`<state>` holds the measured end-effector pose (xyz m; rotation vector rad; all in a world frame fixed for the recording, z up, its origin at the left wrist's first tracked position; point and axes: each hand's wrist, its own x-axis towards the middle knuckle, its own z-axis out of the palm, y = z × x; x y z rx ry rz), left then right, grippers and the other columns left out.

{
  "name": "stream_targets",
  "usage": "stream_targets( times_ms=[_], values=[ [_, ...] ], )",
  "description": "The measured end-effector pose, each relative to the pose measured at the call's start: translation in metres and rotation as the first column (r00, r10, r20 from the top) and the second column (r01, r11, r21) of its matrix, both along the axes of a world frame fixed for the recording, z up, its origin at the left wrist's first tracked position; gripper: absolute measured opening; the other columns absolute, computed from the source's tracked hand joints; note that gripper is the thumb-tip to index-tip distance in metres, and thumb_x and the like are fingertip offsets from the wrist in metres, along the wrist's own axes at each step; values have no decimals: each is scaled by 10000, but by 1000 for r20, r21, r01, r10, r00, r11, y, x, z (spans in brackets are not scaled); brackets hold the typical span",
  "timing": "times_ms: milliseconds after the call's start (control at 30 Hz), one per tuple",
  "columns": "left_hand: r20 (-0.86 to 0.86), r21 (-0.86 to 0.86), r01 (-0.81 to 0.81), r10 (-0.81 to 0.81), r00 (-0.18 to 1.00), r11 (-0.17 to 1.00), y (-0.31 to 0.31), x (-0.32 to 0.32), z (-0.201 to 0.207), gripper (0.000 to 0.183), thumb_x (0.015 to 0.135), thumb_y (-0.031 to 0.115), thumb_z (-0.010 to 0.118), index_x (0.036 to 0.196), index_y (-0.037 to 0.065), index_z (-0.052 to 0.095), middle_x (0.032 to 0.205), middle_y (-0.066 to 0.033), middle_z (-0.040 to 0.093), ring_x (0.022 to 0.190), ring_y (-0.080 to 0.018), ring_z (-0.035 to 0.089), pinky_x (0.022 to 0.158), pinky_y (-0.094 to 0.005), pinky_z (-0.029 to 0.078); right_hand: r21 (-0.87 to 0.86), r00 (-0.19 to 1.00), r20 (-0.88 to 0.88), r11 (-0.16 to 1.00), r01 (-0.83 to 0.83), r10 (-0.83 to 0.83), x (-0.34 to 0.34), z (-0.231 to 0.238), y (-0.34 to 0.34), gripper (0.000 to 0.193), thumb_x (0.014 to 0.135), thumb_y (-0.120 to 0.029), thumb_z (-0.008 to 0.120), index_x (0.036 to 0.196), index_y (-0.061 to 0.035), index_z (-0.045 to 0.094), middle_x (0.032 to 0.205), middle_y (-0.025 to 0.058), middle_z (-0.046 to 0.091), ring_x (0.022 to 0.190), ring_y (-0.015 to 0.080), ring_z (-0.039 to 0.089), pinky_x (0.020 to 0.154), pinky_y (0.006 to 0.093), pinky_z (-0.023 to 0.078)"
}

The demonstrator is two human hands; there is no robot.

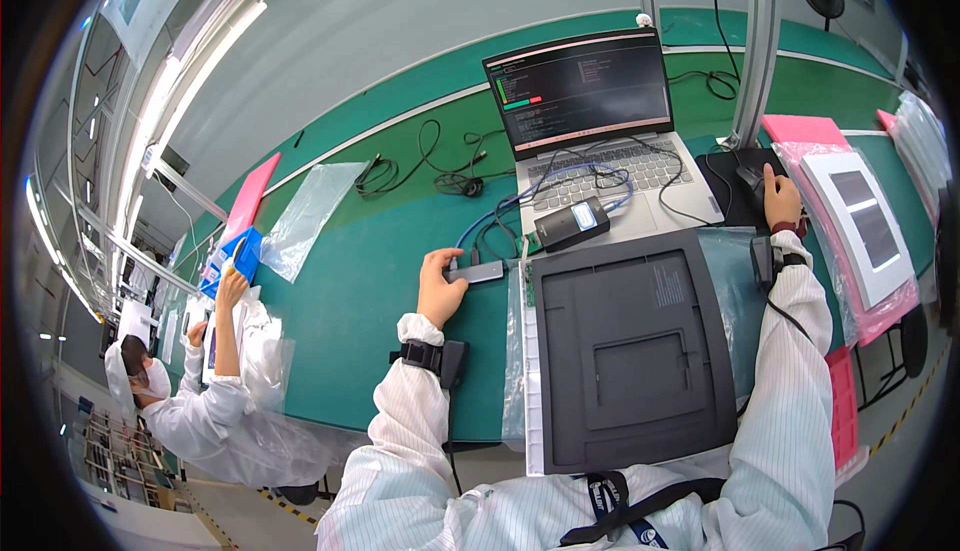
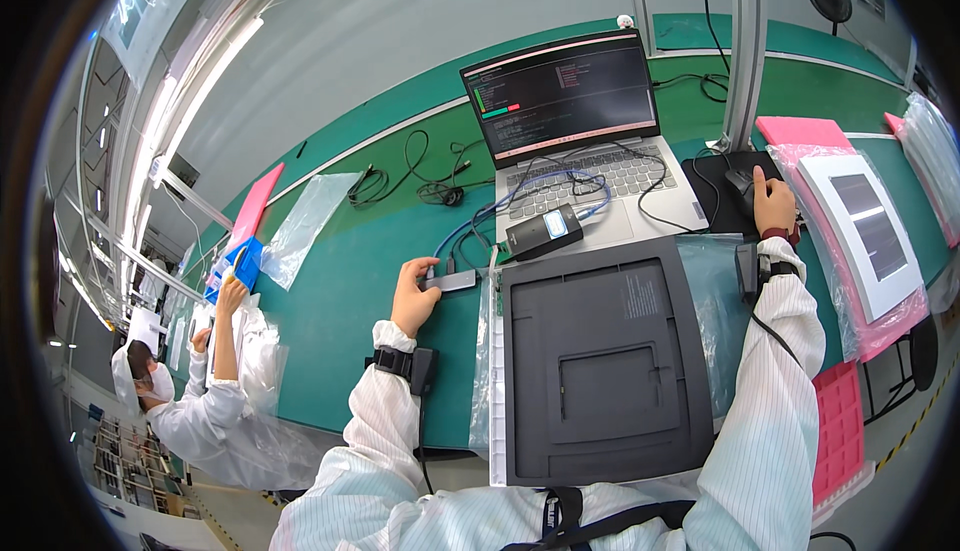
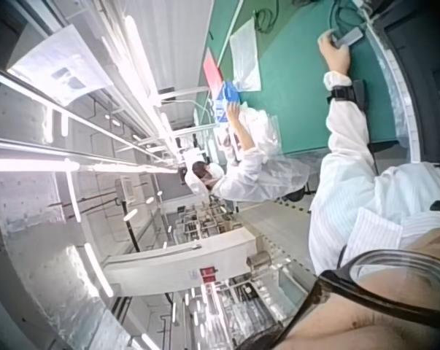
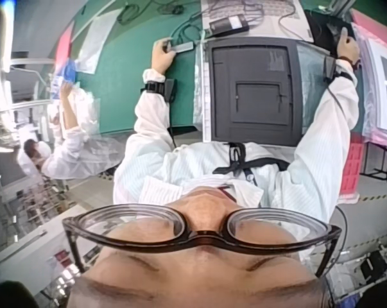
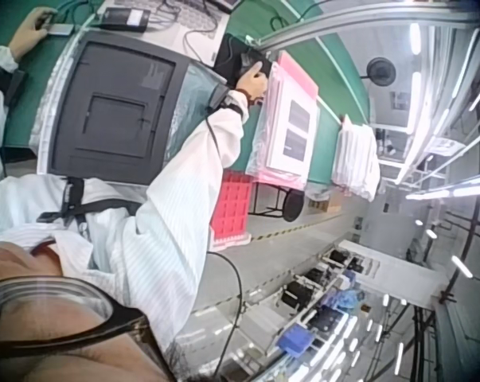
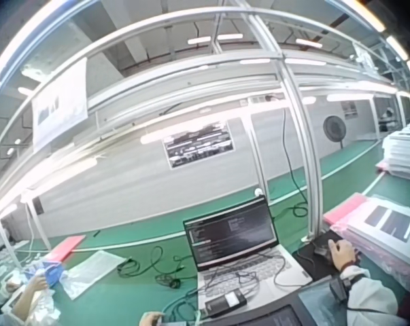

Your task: Testing electronic components using a handheld scanner and logging data on a laptop.

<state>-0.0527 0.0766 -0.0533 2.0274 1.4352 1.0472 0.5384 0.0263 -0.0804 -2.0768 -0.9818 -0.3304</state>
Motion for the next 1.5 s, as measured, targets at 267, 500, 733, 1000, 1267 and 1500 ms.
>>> stream_targets(
  times_ms=[267,500,733,1000,1267,1500],
  values=[
    [-19,-23,8,-9,1000,1000,2,-3,-2,477,609,-57,518,1065,68,574,1104,-66,479,1003,-219,477,843,-295,416,3,1000,-4,1000,10,-10,0,-2,0,595,878,-531,447,765,23,631,810,205,612,798,366,574,750,432,428],
    [-21,-50,-25,24,999,998,0,-3,-1,457,610,-46,524,1054,48,580,1120,-88,484,1032,-237,480,887,-303,403,-14,1000,-3,1000,-5,5,-2,1,0,592,879,-529,447,774,23,632,825,202,614,806,364,574,749,433,428],
    [-61,38,-6,8,998,999,5,-7,-9,424,613,-36,525,1025,36,597,1123,-104,482,1026,-243,488,872,-301,415,-8,1000,-11,1000,-3,2,1,-1,0,593,879,-529,449,777,28,628,829,207,612,807,364,574,756,430,427],
    [-75,10,-45,46,996,999,1,-4,-5,396,613,-27,530,996,33,611,1134,-117,471,1010,-257,492,858,-305,424,-23,1000,-18,1000,7,-8,2,-2,0,589,878,-528,450,791,26,632,846,207,612,822,366,571,760,431,426],
    [-59,-8,-35,35,998,999,3,-4,-5,387,624,-14,550,1005,42,593,1145,-137,457,1039,-288,466,905,-334,401,-18,1000,-19,1000,2,-3,0,0,2,601,871,-546,447,793,21,633,842,201,613,815,360,573,763,428,427],
    [-314,121,51,-10,949,991,-12,12,10,535,640,33,563,1164,138,532,1210,-117,439,1129,-331,387,972,-419,321,-19,1000,-13,1000,6,-6,1,-2,0,607,868,-551,446,784,20,634,838,199,613,813,359,574,760,428,429]
  ],
)
